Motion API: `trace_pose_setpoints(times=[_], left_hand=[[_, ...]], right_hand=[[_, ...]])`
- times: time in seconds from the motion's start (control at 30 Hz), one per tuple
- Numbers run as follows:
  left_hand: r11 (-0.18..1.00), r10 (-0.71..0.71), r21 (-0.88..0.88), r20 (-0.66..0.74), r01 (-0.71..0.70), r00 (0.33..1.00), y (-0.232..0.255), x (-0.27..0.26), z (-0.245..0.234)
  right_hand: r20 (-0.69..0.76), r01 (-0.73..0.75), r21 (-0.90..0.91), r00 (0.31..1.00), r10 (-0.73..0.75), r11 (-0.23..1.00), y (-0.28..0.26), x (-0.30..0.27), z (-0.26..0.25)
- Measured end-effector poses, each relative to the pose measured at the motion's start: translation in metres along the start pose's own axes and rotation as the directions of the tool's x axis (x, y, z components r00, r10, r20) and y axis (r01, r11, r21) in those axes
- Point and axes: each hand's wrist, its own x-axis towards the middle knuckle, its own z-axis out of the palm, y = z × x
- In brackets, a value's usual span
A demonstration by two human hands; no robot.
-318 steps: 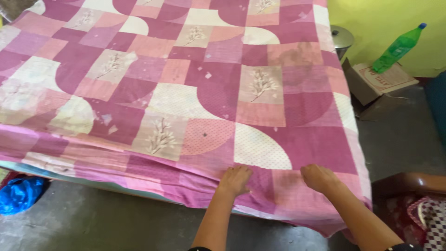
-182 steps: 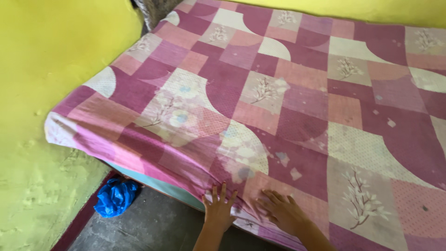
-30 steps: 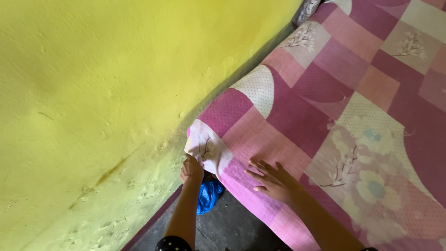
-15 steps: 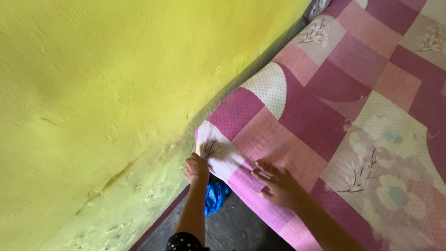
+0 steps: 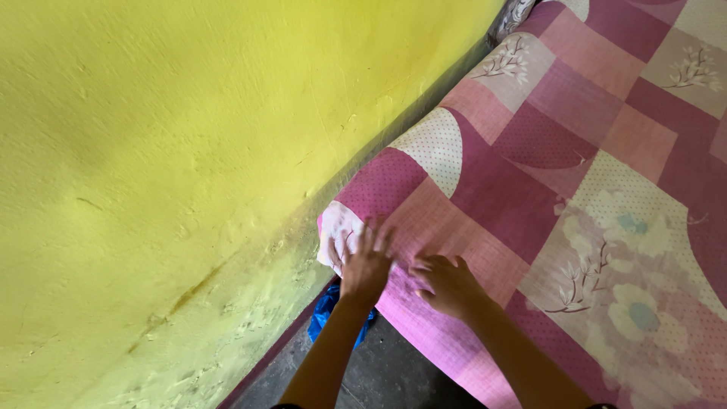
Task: The person tucks the edges of a bedsheet under the mattress and smooths the sheet across the bed surface by hand.
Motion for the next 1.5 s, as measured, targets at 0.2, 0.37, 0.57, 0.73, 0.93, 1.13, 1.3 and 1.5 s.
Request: trace_pose_setpoints(times=[0.2,0.37,0.57,0.73,0.93,1.13,1.3,1.5], left_hand=[[0.992,0.070,-0.104,0.055,-0.064,0.996,0.012,-0.012,0.062],[0.998,0.060,-0.012,0.238,-0.059,0.969,0.016,-0.006,0.049],[0.982,0.049,0.148,0.403,-0.118,0.914,0.037,0.003,0.006],[0.914,0.185,0.265,0.403,-0.308,0.896,0.059,0.006,0.000],[0.869,0.411,0.249,0.121,-0.428,0.904,0.077,-0.011,0.047],[0.916,0.318,0.242,0.053,-0.321,0.947,0.082,-0.011,0.058],[0.972,0.042,0.228,0.097,-0.063,0.994,0.088,-0.013,0.040],[0.978,-0.139,0.185,0.258,0.092,0.956,0.076,-0.014,0.014]], right_hand=[[-0.248,-0.053,0.065,0.966,0.068,0.996,0.003,-0.026,0.051],[-0.119,-0.127,0.020,0.985,0.129,0.992,0.012,-0.049,0.058],[-0.210,-0.113,-0.044,0.972,0.101,0.993,0.016,-0.062,0.072],[-0.208,-0.108,-0.056,0.974,0.094,0.993,0.014,-0.066,0.073],[-0.161,-0.073,-0.312,0.987,0.023,0.947,0.004,-0.074,0.075],[-0.287,0.067,-0.610,0.910,-0.298,0.790,0.010,-0.076,0.100],[-0.464,-0.022,-0.557,0.838,-0.289,0.830,0.006,-0.078,0.116],[-0.055,-0.009,-0.655,0.998,-0.036,0.755,0.003,-0.075,0.112]])
